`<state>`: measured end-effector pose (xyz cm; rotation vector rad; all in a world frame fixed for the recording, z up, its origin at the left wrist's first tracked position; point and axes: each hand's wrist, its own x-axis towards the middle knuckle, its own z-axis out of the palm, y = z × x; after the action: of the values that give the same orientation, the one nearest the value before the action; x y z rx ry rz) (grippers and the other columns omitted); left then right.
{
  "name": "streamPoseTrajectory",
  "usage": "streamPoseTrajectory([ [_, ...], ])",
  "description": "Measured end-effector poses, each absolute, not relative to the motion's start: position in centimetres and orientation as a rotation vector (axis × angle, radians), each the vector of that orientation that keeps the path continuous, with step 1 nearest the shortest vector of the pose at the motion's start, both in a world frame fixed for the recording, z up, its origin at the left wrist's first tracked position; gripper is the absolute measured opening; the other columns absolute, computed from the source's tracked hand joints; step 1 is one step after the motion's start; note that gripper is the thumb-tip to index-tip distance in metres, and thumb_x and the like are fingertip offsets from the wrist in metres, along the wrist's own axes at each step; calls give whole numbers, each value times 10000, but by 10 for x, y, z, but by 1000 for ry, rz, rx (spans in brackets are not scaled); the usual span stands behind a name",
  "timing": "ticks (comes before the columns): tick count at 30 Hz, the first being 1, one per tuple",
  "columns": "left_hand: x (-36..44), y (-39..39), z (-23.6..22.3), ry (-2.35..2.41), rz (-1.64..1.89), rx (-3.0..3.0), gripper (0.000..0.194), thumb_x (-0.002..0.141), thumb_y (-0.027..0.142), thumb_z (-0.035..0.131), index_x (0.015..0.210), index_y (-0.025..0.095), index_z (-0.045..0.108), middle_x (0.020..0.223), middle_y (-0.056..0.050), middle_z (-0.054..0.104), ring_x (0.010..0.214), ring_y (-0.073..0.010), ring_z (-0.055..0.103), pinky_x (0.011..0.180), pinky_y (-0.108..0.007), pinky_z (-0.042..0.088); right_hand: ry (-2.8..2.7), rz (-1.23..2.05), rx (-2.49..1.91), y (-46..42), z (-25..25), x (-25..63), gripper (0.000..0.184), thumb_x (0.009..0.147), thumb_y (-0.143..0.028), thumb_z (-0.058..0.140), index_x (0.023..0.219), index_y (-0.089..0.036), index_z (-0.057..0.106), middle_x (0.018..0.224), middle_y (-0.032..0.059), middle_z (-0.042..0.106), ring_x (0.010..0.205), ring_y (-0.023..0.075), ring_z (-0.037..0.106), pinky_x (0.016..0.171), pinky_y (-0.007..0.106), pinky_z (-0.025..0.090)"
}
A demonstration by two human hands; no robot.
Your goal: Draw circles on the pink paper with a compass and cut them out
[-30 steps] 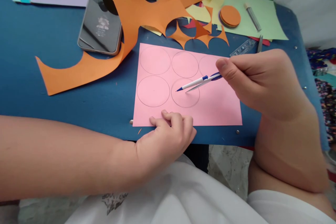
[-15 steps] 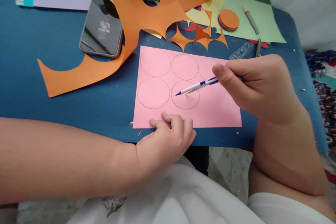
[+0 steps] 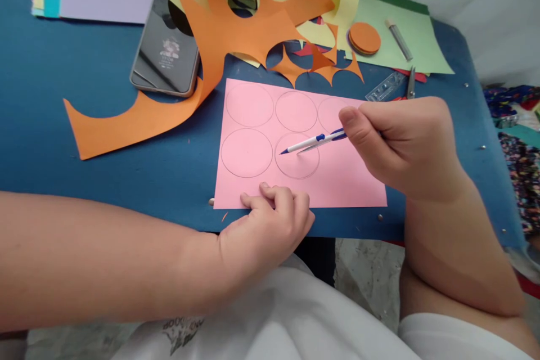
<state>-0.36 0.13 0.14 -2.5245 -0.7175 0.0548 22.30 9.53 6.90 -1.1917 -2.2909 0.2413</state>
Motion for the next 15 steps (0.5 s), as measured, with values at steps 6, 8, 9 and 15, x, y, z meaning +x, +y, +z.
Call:
streamPoseTrajectory([
  [6, -2, -1, -4, -757, 29, -2510, 300, 859, 129, 897, 1119, 214, 773, 959, -108, 780, 751, -301, 727, 496, -363, 620, -2315, 275, -1199, 96, 72, 224, 752, 1200, -731, 447, 642, -247, 312, 524, -33, 208, 504, 141, 251, 515, 378, 239],
  [8, -1, -1, -5, -758, 26, -2512, 296, 859, 119, 890, 1114, 213, 774, 961, -109, 781, 766, -308, 736, 497, -364, 621, -2307, 292, -1210, 96, 72, 224, 760, 1194, -745, 453, 639, -245, 316, 521, -33, 208, 503, 141, 258, 517, 379, 238],
  [9, -1, -1, -5, -761, 25, -2511, 291, 862, 114, 884, 1113, 213, 776, 963, -110, 782, 774, -310, 739, 499, -364, 622, -2302, 299, -1209, 96, 72, 225, 763, 1192, -748, 460, 638, -243, 317, 520, -32, 211, 503, 140, 260, 520, 380, 236],
  [15, -2, -1, -5, -764, 26, -2512, 279, 873, 112, 878, 1112, 214, 777, 977, -109, 790, 767, -304, 731, 502, -371, 633, -2293, 319, -1216, 94, 73, 225, 761, 1196, -726, 487, 639, -233, 330, 519, -30, 225, 509, 134, 279, 529, 375, 238],
])
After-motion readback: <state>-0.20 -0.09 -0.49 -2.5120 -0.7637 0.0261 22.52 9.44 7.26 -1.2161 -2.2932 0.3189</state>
